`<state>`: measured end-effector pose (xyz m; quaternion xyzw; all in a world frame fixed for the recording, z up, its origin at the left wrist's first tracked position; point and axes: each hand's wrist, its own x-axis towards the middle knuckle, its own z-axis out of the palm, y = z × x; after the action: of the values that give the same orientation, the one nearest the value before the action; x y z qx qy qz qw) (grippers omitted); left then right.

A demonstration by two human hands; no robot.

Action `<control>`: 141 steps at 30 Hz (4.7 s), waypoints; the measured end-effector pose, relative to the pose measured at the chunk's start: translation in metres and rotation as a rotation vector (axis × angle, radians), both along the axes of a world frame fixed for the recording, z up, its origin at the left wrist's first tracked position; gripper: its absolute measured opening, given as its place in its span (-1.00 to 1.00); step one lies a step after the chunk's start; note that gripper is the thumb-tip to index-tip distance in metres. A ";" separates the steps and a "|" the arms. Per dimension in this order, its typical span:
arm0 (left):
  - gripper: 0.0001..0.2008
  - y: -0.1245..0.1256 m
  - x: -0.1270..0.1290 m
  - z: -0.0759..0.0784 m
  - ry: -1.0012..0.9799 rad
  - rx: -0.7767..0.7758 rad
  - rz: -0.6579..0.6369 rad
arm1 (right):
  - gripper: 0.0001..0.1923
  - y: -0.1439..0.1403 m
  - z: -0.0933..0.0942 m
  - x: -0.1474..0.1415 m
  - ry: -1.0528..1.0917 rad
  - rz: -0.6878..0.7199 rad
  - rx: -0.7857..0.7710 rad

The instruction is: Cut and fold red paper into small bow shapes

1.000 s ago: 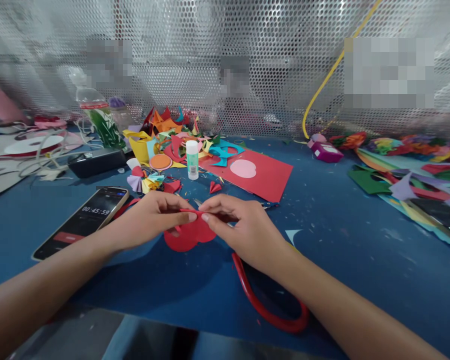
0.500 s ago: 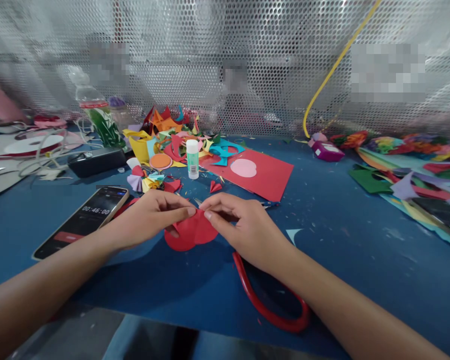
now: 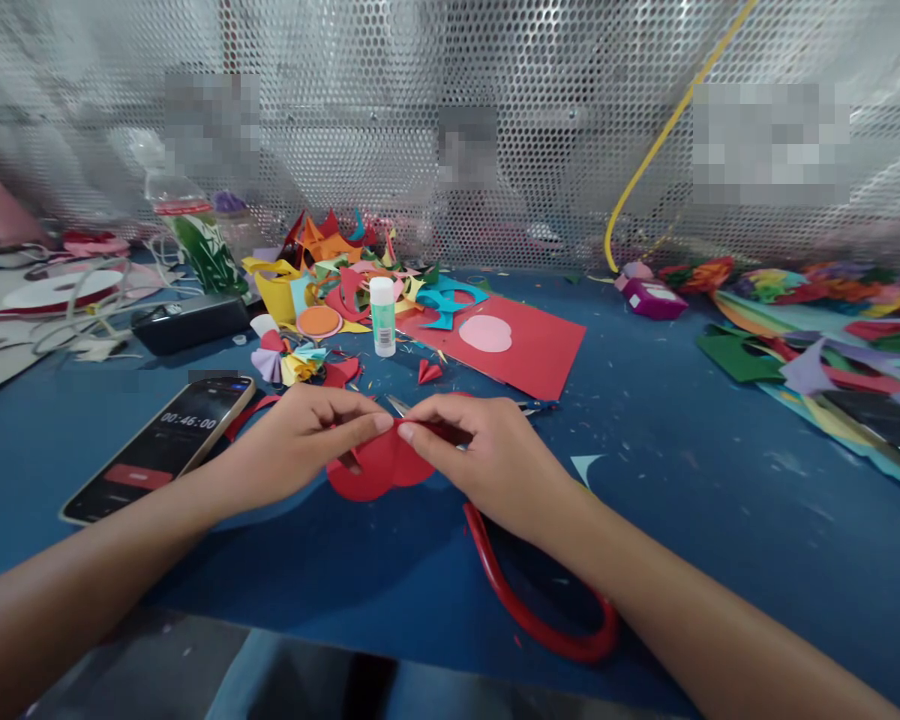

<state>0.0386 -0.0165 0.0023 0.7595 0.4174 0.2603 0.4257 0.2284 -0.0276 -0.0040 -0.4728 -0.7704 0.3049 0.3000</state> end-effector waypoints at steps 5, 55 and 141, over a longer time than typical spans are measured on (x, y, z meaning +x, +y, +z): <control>-0.71 0.000 0.001 -0.004 0.009 -0.006 0.039 | -0.79 0.000 -0.001 0.000 0.021 0.005 -0.032; -0.84 -0.001 0.001 -0.003 -0.035 0.085 0.064 | -0.86 -0.002 -0.001 -0.002 -0.092 -0.031 0.153; -0.75 -0.001 0.001 -0.013 -0.007 0.810 0.030 | -0.91 -0.004 -0.011 0.001 -0.268 -0.064 0.734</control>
<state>0.0398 -0.0175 -0.0106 0.8588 0.2906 0.4123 0.0897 0.2298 -0.0317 -0.0148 -0.3933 -0.8454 -0.0649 0.3555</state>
